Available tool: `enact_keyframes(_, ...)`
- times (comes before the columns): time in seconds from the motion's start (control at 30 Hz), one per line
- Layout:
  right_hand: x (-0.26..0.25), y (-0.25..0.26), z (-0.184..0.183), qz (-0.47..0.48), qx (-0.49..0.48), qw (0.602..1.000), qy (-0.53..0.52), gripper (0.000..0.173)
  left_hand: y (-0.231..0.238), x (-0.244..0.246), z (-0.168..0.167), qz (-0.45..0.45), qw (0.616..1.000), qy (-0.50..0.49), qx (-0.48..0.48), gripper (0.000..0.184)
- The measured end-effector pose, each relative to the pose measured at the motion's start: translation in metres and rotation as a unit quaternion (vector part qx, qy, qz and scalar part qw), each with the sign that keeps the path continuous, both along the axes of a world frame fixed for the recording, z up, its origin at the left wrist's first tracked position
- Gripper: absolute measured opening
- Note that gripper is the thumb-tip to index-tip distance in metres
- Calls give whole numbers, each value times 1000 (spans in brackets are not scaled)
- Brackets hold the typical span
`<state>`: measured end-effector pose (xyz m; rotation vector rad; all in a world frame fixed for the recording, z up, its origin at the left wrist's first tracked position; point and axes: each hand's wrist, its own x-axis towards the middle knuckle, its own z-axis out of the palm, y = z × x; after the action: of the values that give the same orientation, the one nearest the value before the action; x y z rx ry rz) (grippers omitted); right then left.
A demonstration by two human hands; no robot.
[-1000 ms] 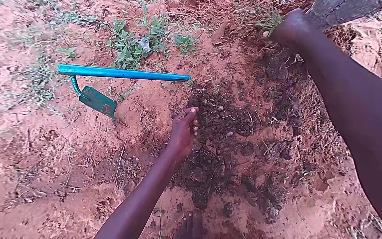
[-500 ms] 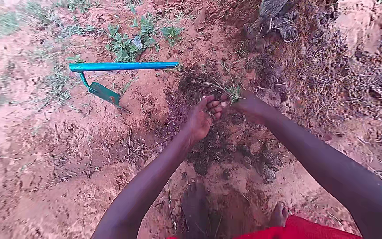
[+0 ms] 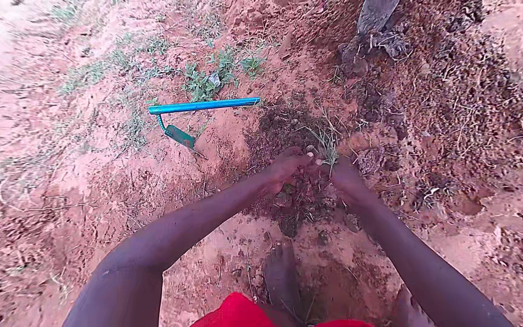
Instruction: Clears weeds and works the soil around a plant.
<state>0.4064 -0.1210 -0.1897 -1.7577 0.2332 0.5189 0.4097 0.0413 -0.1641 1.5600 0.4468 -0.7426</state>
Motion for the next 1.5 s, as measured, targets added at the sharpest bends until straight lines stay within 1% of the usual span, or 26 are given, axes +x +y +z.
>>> enact_keyframes(0.03, 7, -5, -2, -54, 31, 998, -3, 23, 10, 16, 9, -22, 997, -30, 66, 54)
enact_keyframes(0.1, 20, -18, -5, -129, 59, 990, -15, 22, 29, 57, 25, -76, 971, -122, 193, 42)
enact_keyframes(0.13, 26, -26, -7, -157, 45, 986, -24, 25, 37, 79, 31, -117, 946, -170, 251, 38)
enact_keyframes(0.2, 40, -42, -16, -209, -25, 976, -51, 29, 47, 120, 35, -213, 872, -260, 356, 36)
enact_keyframes(0.27, 49, -59, -21, -256, -64, 963, -57, 33, 43, 151, 26, -294, 823, -305, 379, 40)
enact_keyframes(0.33, 53, -72, -25, -284, -66, 955, -53, 32, 34, 171, 6, -362, 780, -332, 388, 43)
enact_keyframes(0.4, 51, -79, -27, -289, -56, 954, -54, 27, 28, 182, -19, -398, 743, -316, 435, 40)
enact_keyframes(0.47, 45, -83, -31, -271, -52, 959, -57, 23, 26, 179, -34, -410, 718, -275, 490, 29)
enact_keyframes(0.53, 42, -84, -36, -252, -55, 964, -69, 18, 22, 173, -28, -420, 695, -259, 523, 26)
enact_keyframes(0.57, 41, -84, -39, -242, -57, 966, -69, 17, 20, 172, -25, -421, 691, -252, 531, 26)
enact_keyframes(0.63, 40, -82, -43, -235, -54, 968, -65, 18, 15, 175, -20, -423, 694, -214, 541, 31)
enact_keyframes(0.7, 38, -78, -44, -225, -44, 972, -54, 18, 12, 178, -17, -427, 696, -181, 548, 30)
enact_keyframes(0.83, 34, -71, -43, -187, -46, 981, -40, 19, 6, 184, -5, -458, 651, -155, 585, 26)
enact_keyframes(0.93, 30, -69, -45, -161, -51, 984, -51, 19, -2, 191, 6, -495, 613, -138, 600, 22)
enact_keyframes(1.0, 27, -69, -44, -149, -54, 986, -52, 21, 3, 194, 5, -531, 592, -161, 584, 22)
enact_keyframes(1.07, 22, -69, -43, -143, -61, 986, -54, 21, 10, 190, 3, -573, 579, -196, 546, 25)
enact_keyframes(1.17, 17, -69, -42, -138, -67, 986, -58, 22, 11, 158, 7, -593, 591, -241, 492, 29)
enact_keyframes(1.2, 15, -67, -40, -139, -62, 987, -54, 22, 12, 145, 8, -582, 608, -245, 481, 30)
enact_keyframes(1.23, 13, -63, -38, -144, -48, 987, -47, 20, 13, 132, 9, -563, 640, -244, 463, 31)
enact_keyframes(1.27, 10, -59, -35, -151, -28, 987, -37, 18, 13, 117, 9, -534, 687, -250, 425, 31)
enact_keyframes(1.33, 4, -46, -31, -165, 29, 986, -10, 14, 9, 81, 4, -457, 789, -261, 318, 28)
enact_keyframes(1.37, 0, -36, -31, -170, 62, 983, 7, 14, 4, 61, 2, -417, 831, -245, 273, 28)
enact_keyframes(1.4, -5, -24, -31, -170, 89, 981, 26, 18, -3, 41, -1, -379, 867, -214, 244, 29)
enact_keyframes(1.43, -12, -13, -32, -165, 113, 979, 49, 29, -10, 25, -4, -352, 892, -176, 223, 30)
enact_keyframes(1.47, -18, -3, -33, -164, 138, 974, 69, 38, -16, 14, -9, -338, 908, -140, 205, 32)
enact_keyframes(1.5, -24, 7, -37, -177, 160, 968, 78, 39, -20, 7, -15, -327, 916, -126, 197, 30)
